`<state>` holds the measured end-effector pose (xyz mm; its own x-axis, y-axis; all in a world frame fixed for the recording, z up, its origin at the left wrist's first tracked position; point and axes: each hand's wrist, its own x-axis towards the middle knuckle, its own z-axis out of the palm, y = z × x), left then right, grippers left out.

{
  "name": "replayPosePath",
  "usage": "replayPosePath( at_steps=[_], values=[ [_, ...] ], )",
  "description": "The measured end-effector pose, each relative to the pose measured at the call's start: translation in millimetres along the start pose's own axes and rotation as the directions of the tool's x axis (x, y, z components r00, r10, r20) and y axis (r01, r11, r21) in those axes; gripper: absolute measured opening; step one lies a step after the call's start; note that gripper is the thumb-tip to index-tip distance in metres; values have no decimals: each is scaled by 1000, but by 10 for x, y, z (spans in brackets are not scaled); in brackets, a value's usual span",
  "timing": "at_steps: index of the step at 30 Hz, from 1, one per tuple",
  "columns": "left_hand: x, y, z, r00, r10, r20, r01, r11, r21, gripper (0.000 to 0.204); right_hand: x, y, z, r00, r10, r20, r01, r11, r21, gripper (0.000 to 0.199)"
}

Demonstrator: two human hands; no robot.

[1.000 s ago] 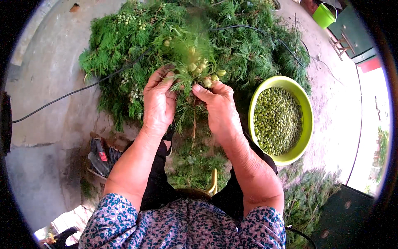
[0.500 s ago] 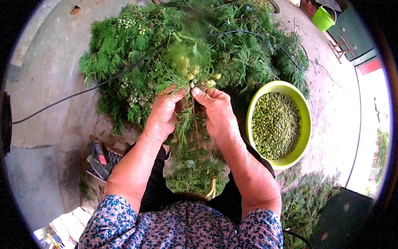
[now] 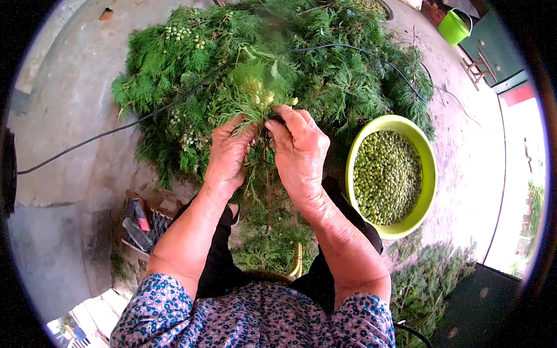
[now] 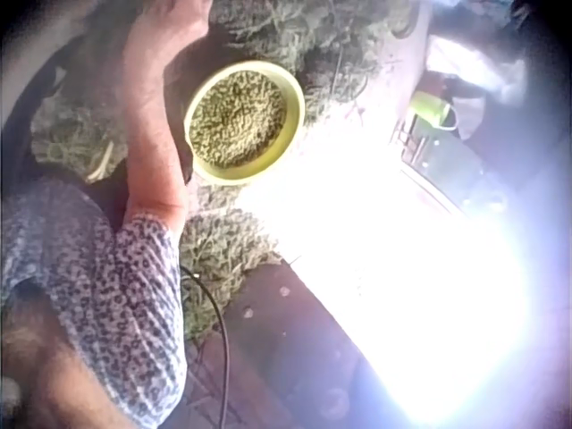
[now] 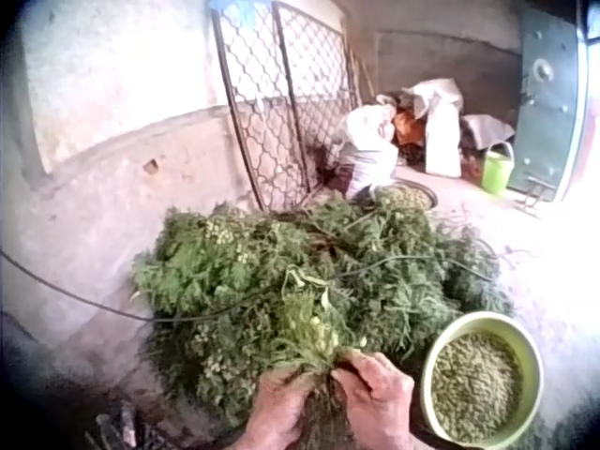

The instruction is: The person picks small green berries from conifer branches by hand and drops them into a plastic bowl.

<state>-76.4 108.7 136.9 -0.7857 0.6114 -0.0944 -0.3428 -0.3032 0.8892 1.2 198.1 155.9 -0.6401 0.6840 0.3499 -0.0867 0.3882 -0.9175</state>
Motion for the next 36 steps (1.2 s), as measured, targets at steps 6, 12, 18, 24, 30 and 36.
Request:
replayPosePath(
  at_steps=[6, 12, 18, 24, 30, 36],
  values=[
    [5, 18, 17, 993, 89, 83, -95, 993, 73, 10, 64, -50, -32, 970, 221, 104, -241, 932, 271, 14],
    [-30, 101, 15, 996, 6, 85, -12, 998, 69, 10, 97, -72, -27, 920, 347, 181, -387, 879, 280, 12],
    [-73, 227, 107, 998, 24, 56, -35, 977, 210, 13, 84, -2, -18, 926, 317, 203, -373, 845, 382, 15],
    [-28, 145, 59, 987, 125, 98, -146, 960, 239, 13, 132, -101, -32, 878, 421, 230, -479, 763, 434, 13],
    [19, 78, 0, 989, -36, 147, 20, 994, 109, 11, 106, 98, -73, 829, 431, 357, -557, 581, 594, 15],
    [40, 99, 39, 994, -82, 76, 89, 992, -91, 10, 102, 118, -82, 765, 474, 436, -598, 270, 755, 14]
  ],
)
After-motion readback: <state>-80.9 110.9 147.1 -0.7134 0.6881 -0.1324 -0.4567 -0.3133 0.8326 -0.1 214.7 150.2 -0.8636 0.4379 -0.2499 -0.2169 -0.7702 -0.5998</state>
